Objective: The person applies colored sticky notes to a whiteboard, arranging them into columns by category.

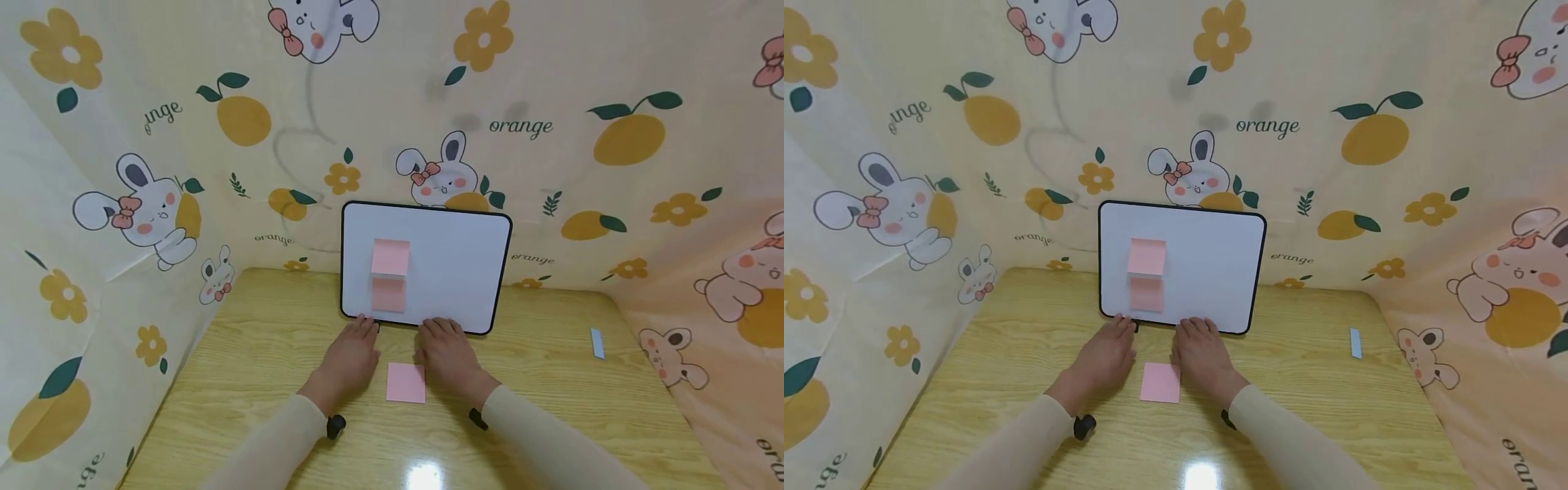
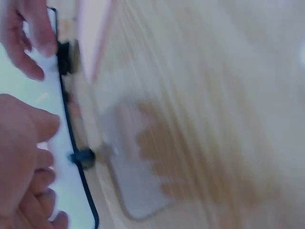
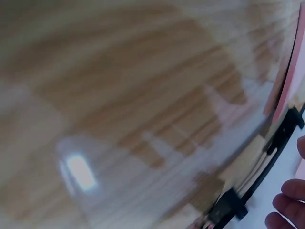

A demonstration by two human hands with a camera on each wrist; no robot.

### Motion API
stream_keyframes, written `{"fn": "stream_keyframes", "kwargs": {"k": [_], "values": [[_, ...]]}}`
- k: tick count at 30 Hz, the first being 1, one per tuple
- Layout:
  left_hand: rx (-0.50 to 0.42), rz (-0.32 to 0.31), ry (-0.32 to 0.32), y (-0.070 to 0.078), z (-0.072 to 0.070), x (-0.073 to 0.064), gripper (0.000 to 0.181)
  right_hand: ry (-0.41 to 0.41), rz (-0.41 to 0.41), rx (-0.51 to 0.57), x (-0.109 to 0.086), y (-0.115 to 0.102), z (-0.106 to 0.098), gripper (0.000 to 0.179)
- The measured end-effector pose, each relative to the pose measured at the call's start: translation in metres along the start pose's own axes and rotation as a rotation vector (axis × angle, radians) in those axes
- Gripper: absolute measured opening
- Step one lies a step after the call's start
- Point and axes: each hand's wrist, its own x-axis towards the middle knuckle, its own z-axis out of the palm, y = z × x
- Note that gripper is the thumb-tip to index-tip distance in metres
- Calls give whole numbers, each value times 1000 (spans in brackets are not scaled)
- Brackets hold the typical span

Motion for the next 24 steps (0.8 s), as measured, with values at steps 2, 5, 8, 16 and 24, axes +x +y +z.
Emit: {"fn": "stream_keyframes", "kwargs": {"k": [2, 5, 8, 16, 24], "values": [[-41, -8, -7, 11, 0, -7, 56, 12, 25, 22, -9, 8, -4, 42], [-103, -5, -20, 29, 1, -17, 57, 21, 61, 16, -23, 22, -7, 43], [-142, 14, -50, 46, 5, -27, 57, 40, 94, 12, -39, 37, -10, 43], [-130, 99, -129, 73, 18, -46, 59, 74, 187, 28, -76, 75, -20, 42], [-150, 143, -204, 76, 24, -52, 65, 35, 286, 31, -105, 108, -29, 45]]}}
